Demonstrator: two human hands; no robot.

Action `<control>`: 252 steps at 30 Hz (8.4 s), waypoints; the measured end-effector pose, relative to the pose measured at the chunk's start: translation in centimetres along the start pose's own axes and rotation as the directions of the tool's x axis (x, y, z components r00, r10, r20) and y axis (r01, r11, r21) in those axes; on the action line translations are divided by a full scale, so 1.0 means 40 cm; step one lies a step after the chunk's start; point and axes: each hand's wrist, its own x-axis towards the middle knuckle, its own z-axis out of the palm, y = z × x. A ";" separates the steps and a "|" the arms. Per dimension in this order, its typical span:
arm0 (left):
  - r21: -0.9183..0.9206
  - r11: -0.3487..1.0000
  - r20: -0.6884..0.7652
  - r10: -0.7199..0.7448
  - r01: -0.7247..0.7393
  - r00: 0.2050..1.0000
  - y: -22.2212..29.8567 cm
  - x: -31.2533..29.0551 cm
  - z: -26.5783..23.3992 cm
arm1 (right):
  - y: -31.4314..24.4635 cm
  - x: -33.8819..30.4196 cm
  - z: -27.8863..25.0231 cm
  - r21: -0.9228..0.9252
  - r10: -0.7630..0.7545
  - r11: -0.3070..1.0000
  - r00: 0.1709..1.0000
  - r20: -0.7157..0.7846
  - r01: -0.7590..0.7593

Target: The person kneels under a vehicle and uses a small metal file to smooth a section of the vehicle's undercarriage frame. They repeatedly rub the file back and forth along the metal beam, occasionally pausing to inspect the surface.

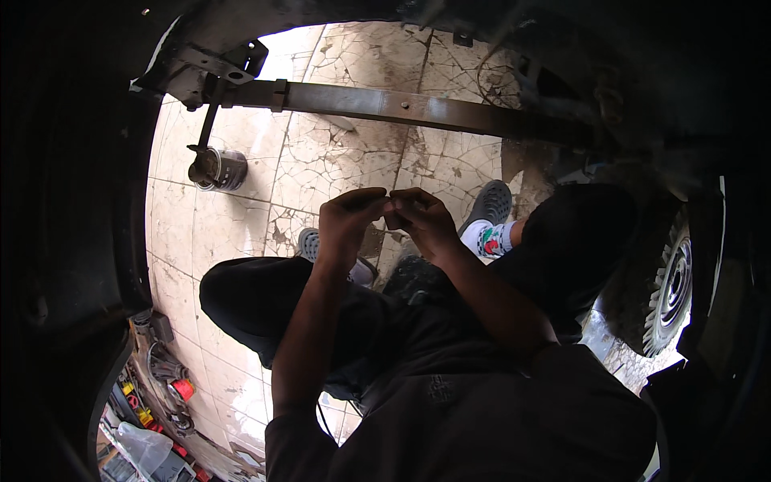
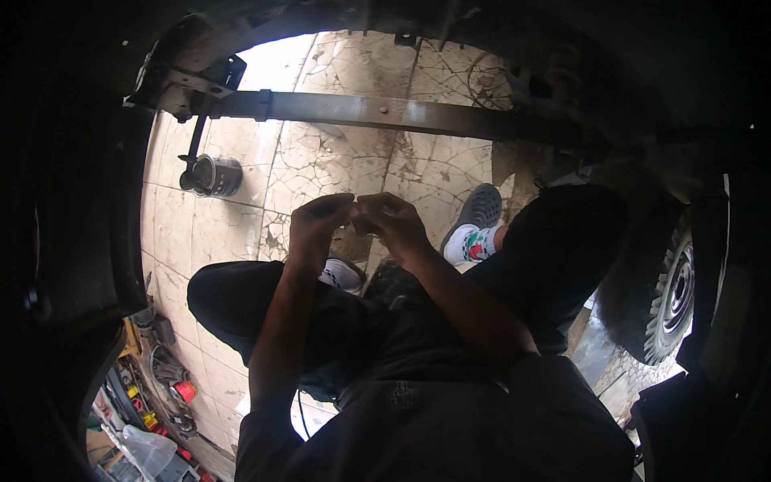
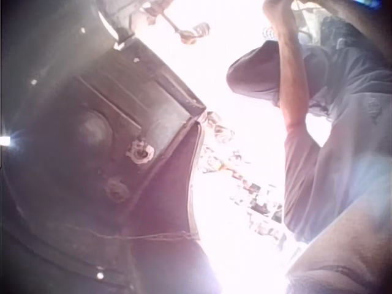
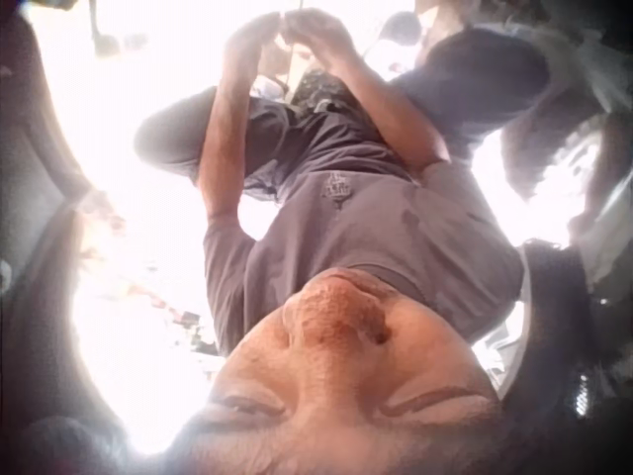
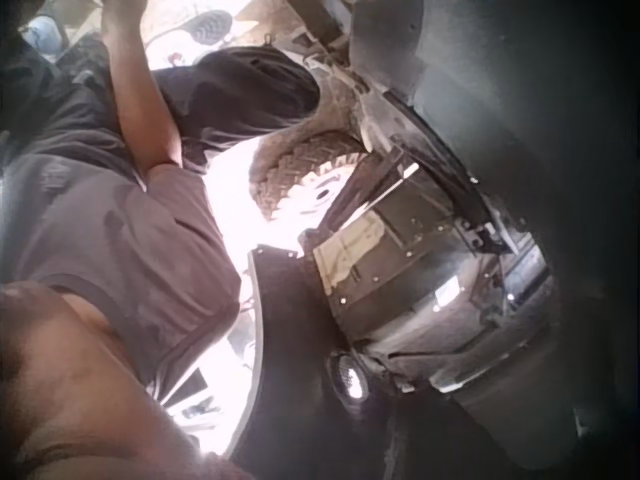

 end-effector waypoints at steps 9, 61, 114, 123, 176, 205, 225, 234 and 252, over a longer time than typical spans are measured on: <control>0.113 0.990 0.178 0.064 -0.085 0.982 0.002 0.070 0.010 | -0.020 0.032 -0.026 -0.013 0.004 1.000 0.999 -0.051 -0.005; -0.024 0.993 0.234 -0.106 0.115 0.967 0.007 0.030 -0.015 | -0.020 0.030 -0.043 0.084 0.089 0.993 0.996 -0.018 -0.088; -0.019 0.986 0.274 0.166 -0.167 0.947 -0.041 0.057 0.004 | -0.053 0.002 -0.014 -0.409 -0.267 0.879 0.964 0.006 0.246; 0.015 0.979 0.267 0.192 -0.203 0.945 -0.049 0.057 0.007 | -0.042 0.006 0.004 -0.472 -0.415 0.825 0.900 -0.130 0.312; 0.181 0.947 0.267 0.212 -0.265 0.940 -0.014 0.071 0.013 | -0.072 -0.006 0.004 -0.575 -0.278 0.791 0.960 -0.036 0.208; 0.075 0.992 0.389 0.061 -0.098 0.919 0.045 0.022 -0.021 | -0.141 -0.013 -0.020 -0.586 -0.197 0.728 0.927 0.318 0.356; -0.028 0.994 0.396 0.106 -0.103 0.912 0.007 0.049 -0.019 | -0.130 -0.013 -0.033 -0.505 -0.112 0.848 0.986 0.125 0.161; -0.369 0.904 0.259 -0.120 0.213 0.958 -0.061 0.054 0.059 | -0.008 -0.029 0.006 -0.356 -0.299 0.903 0.946 -0.123 0.239; 0.021 0.998 -0.098 0.067 -0.065 0.993 -0.093 0.335 0.153 | -0.269 0.090 -0.108 -0.838 -0.595 0.533 0.755 -0.275 0.115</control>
